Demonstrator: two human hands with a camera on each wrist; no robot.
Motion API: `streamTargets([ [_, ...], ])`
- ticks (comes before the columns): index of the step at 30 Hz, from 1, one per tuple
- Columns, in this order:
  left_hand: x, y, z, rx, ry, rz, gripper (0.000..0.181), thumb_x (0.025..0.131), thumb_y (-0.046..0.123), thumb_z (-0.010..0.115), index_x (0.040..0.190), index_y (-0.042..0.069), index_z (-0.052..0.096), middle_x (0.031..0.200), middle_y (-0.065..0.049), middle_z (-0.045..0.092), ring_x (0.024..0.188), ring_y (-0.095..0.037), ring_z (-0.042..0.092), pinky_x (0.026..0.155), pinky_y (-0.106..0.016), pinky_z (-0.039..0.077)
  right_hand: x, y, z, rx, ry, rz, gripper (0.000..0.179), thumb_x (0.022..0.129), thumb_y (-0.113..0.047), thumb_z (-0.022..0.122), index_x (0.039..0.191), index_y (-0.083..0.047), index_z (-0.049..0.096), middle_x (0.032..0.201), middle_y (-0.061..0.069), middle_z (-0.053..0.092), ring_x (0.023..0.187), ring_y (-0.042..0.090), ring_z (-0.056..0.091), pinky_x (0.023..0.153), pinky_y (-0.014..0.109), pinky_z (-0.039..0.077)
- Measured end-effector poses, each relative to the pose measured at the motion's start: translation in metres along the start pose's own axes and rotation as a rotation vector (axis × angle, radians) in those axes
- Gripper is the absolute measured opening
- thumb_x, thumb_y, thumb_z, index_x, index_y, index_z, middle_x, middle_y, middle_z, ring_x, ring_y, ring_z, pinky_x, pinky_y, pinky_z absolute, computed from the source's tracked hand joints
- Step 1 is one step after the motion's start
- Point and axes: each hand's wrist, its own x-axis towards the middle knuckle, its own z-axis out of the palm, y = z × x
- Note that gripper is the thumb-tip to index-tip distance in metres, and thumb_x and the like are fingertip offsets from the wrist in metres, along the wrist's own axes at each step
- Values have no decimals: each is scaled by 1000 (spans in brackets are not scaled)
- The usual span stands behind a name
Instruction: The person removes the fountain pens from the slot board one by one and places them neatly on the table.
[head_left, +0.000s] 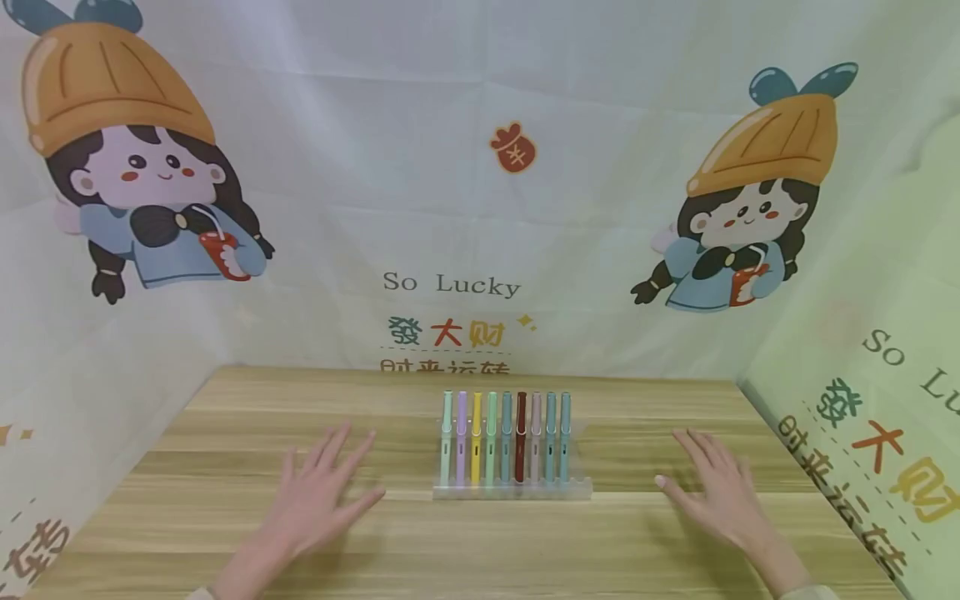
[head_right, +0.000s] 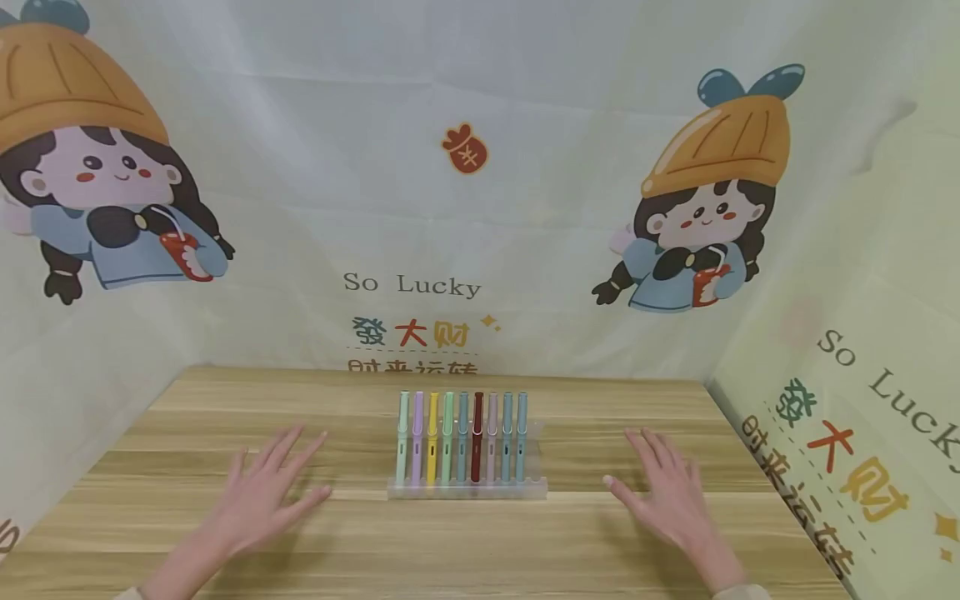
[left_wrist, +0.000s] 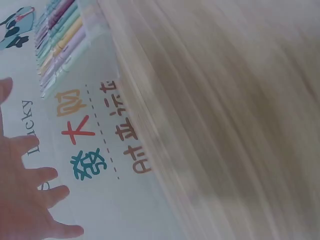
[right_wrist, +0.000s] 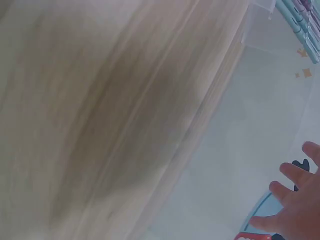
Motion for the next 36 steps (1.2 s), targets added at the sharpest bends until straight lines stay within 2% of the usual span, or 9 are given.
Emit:
streamTargets([
  [4,4,4,0,-164,91,1,58,82,37,59,130,9,41,131,-18,37,115,-37,35,90,-63,22,2,-4,3,179,87,23,54,85,-26,57,128,1,38,125,25,39,112,44,32,86,63,23],
  [7,7,8,-1,-375,117,-33,51,82,25,62,125,6,45,123,-17,45,110,-35,42,87,-57,32,4,-8,4,332,120,75,49,88,-21,53,128,3,36,123,25,42,113,43,33,86,61,25],
  [11,8,15,-1,-624,82,-107,45,84,19,60,124,5,45,120,-14,48,108,-31,44,87,-53,35,7,-16,6,483,138,139,44,91,-17,48,128,3,35,119,25,45,110,38,38,86,60,28],
  [15,10,21,3,-805,25,-179,40,85,15,57,121,2,46,120,-14,49,107,-31,45,88,-49,37,9,-21,10,572,112,216,41,93,-20,44,128,1,36,116,22,49,106,26,45,87,52,34],
  [17,10,24,6,-869,-10,-215,38,86,13,56,121,1,47,120,-14,49,107,-30,46,88,-47,38,10,-24,13,606,88,251,41,94,-21,43,127,1,37,115,21,51,105,24,46,87,48,37],
  [21,13,31,13,-947,-64,-269,36,86,12,55,119,0,48,118,-16,50,105,-29,47,87,-45,40,13,-30,20,675,23,293,42,94,-22,43,128,2,36,116,23,50,108,32,45,89,50,35],
  [26,15,39,21,-982,-111,-269,36,86,11,54,118,-4,47,116,-21,50,103,-32,48,83,-42,43,18,-39,28,747,-36,307,44,92,-23,45,128,0,35,114,23,52,109,37,43,91,55,30],
  [31,19,44,30,-976,-153,-259,37,86,12,54,118,-5,46,115,-22,49,102,-35,48,80,-42,45,25,-47,38,759,-71,305,43,91,-21,47,128,-2,36,109,22,55,105,34,47,90,54,32],
  [36,21,47,37,-979,-190,-274,40,86,16,56,118,-5,47,115,-22,49,100,-35,49,79,-42,46,33,-53,49,735,-85,306,42,90,-22,50,127,-4,39,107,20,57,102,33,50,88,51,37],
])
